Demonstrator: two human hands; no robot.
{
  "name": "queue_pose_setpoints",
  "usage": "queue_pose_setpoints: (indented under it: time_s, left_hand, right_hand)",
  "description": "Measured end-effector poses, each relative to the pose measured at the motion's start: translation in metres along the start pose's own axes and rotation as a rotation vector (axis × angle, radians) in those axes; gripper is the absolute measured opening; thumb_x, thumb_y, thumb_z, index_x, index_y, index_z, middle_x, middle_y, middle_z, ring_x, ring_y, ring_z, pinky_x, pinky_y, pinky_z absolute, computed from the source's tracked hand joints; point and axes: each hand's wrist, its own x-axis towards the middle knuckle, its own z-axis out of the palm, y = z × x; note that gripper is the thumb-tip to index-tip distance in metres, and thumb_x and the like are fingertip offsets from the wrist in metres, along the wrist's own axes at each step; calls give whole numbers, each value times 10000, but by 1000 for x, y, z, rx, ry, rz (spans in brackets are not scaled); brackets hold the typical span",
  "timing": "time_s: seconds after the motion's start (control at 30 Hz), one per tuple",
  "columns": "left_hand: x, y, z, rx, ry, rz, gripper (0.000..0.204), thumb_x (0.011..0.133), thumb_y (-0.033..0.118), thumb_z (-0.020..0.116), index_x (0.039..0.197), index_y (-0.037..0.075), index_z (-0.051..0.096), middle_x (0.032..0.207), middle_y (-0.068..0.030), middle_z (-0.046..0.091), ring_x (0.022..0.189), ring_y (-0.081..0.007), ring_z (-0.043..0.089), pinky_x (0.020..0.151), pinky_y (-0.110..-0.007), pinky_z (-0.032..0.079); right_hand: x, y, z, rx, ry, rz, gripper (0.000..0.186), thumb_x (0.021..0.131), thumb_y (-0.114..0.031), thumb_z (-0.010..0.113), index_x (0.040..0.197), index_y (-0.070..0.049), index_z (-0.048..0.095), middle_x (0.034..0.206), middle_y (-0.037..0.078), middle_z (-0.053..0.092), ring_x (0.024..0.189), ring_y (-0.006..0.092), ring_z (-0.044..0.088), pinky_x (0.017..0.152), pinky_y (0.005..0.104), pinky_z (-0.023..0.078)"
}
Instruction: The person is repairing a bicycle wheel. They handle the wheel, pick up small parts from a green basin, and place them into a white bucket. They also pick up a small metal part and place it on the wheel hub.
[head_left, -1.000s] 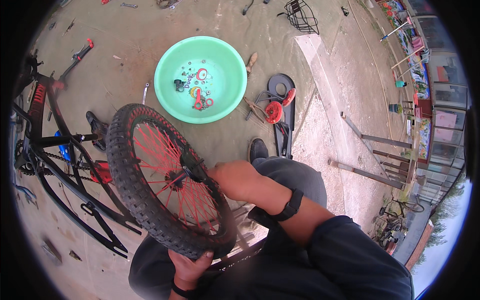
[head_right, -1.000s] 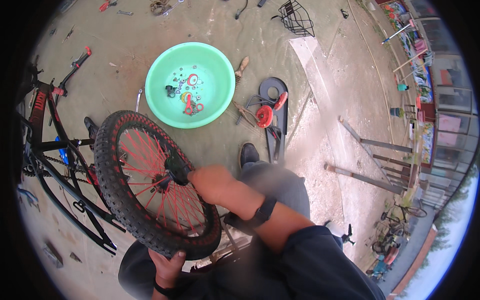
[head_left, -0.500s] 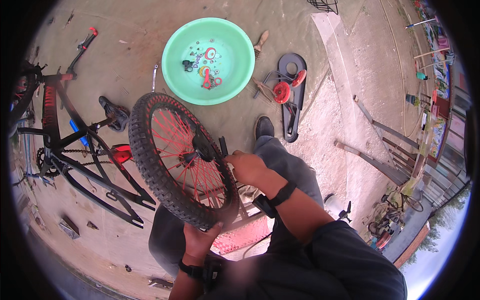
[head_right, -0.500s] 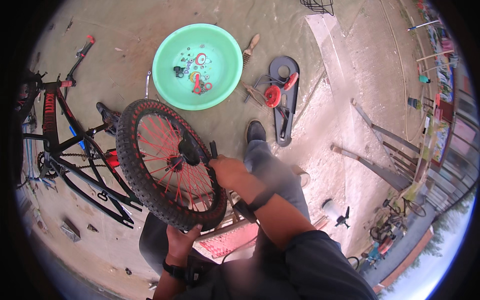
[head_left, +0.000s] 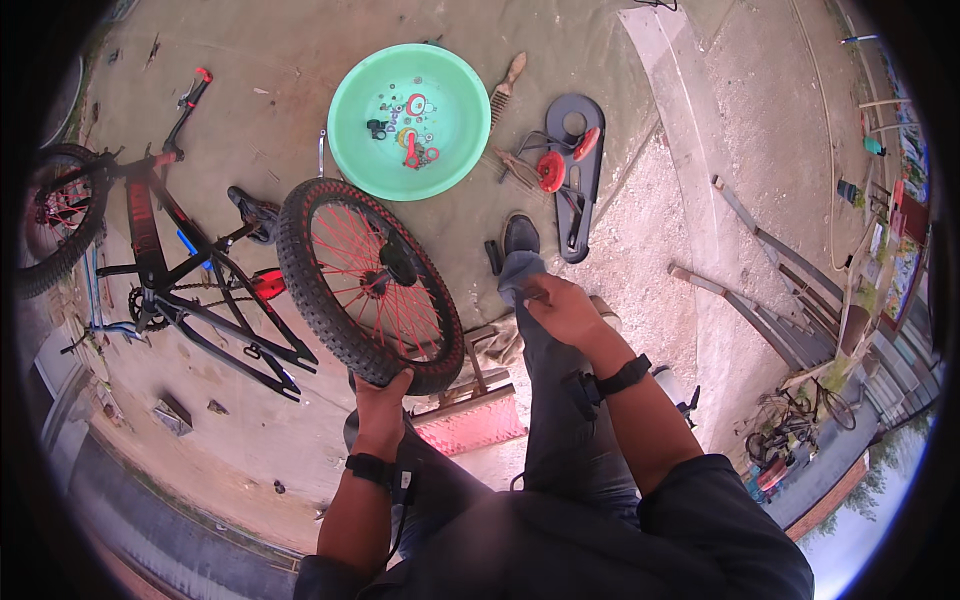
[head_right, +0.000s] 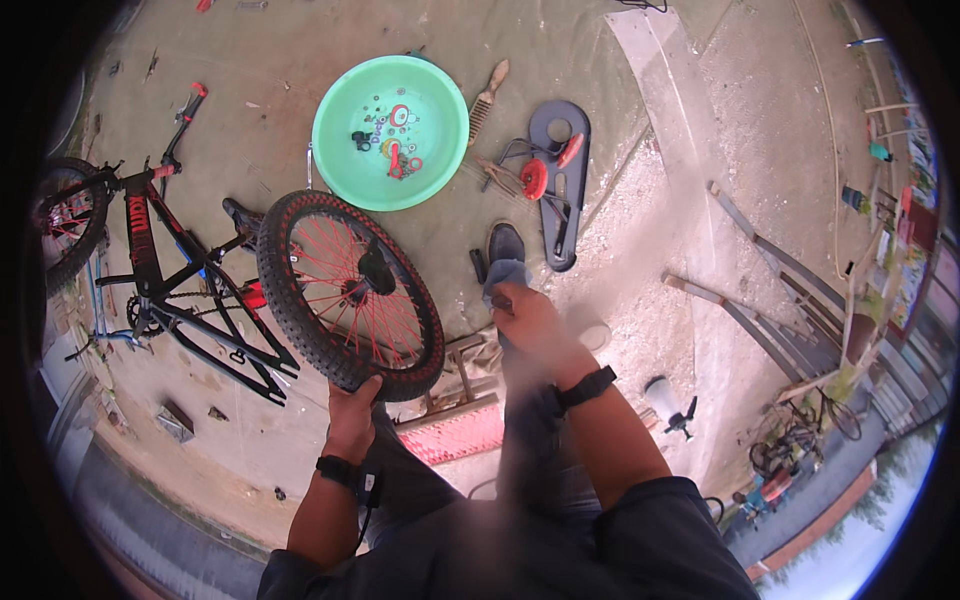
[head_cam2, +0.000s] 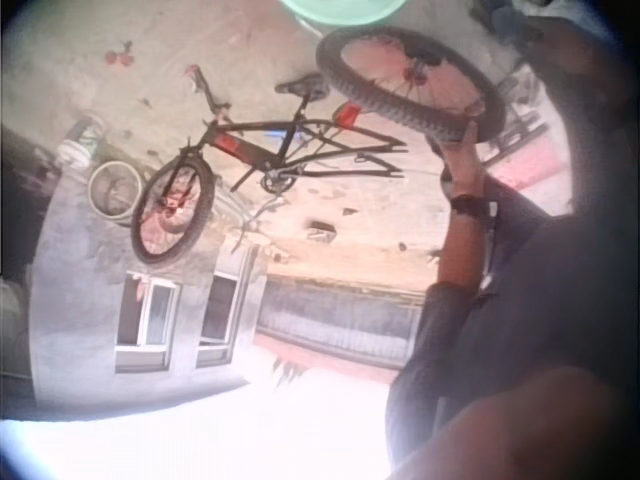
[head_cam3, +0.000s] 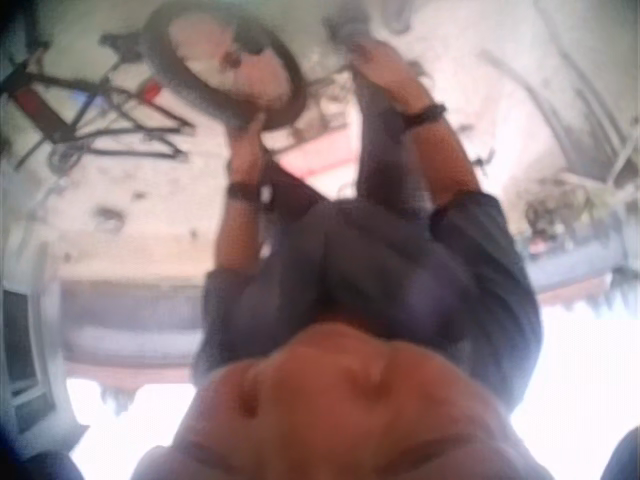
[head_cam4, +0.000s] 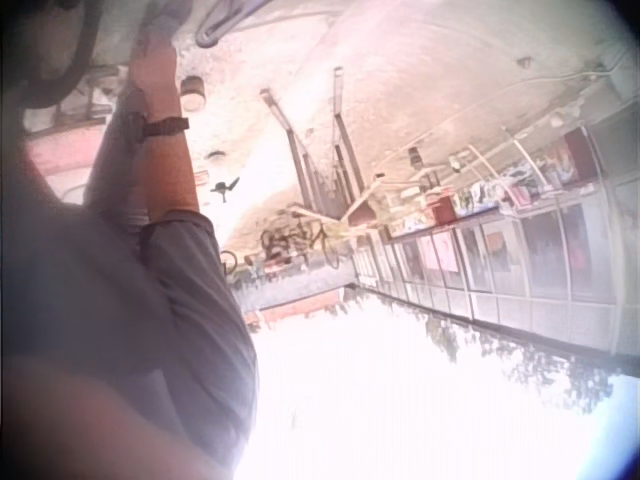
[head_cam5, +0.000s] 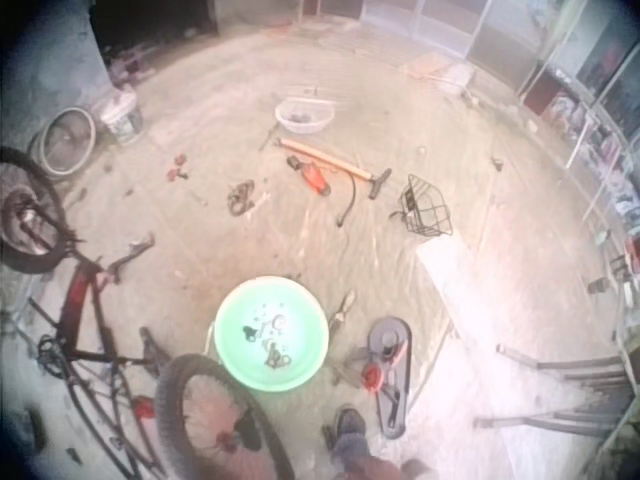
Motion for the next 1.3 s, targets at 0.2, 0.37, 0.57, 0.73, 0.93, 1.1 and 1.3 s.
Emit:
queue_pose_setpoints:
  time_s: [0.2,0.37,0.57,0.73,0.93,1.1,1.3]
  left_hand:
    - [1,10,13,10,46,-69,556,811,-120,655,1306,65,480,1158,-56,609,1036,-184,619,932,-333,499]
    - [10,24,9,-40,37,-111,583,801,-131,658,1323,54,477,1176,-62,610,1041,-191,615,964,-334,482]
    - [6,22,4,-59,76,-120,584,788,-154,645,1310,47,479,1154,-60,605,1025,-197,615,966,-349,485]
    - [8,25,-9,-32,125,-131,581,772,-155,642,1293,46,480,1134,-60,599,1034,-195,610,967,-348,487]
    - [6,23,-17,82,214,-177,511,752,-143,664,1214,34,537,1083,-46,617,988,-167,617,909,-309,504]
    - [5,26,-15,108,243,-183,408,747,-136,651,1118,26,600,1026,-30,641,937,-151,627,869,-292,504]
    - [3,35,-13,217,257,-257,319,748,-122,632,1026,33,653,961,-15,655,889,-134,624,848,-291,500]
  right_hand:
    - [-23,75,-61,71,17,131,332,935,-94,592,1249,14,604,1035,99,715,908,179,688,799,310,544]
    - [-39,125,-70,59,40,185,285,922,-122,610,1183,-8,618,1059,93,696,936,204,674,777,336,538]
    - [9,95,-43,543,12,344,347,948,-178,647,1252,-17,604,1014,59,687,883,173,680,745,316,530]
    - [108,45,1,598,11,460,516,940,-272,695,1364,-19,545,1126,69,652,1028,197,643,850,365,521]
    - [223,23,56,768,47,432,803,957,-320,676,1553,8,248,1465,150,472,1361,277,440,1104,476,383]
    - [290,35,96,929,178,525,741,993,-285,638,1548,5,243,1512,162,430,1404,299,392,1156,492,330]
    - [326,43,103,1192,155,491,455,1012,-239,613,1399,-72,441,1407,88,534,1275,260,521,1109,473,400]
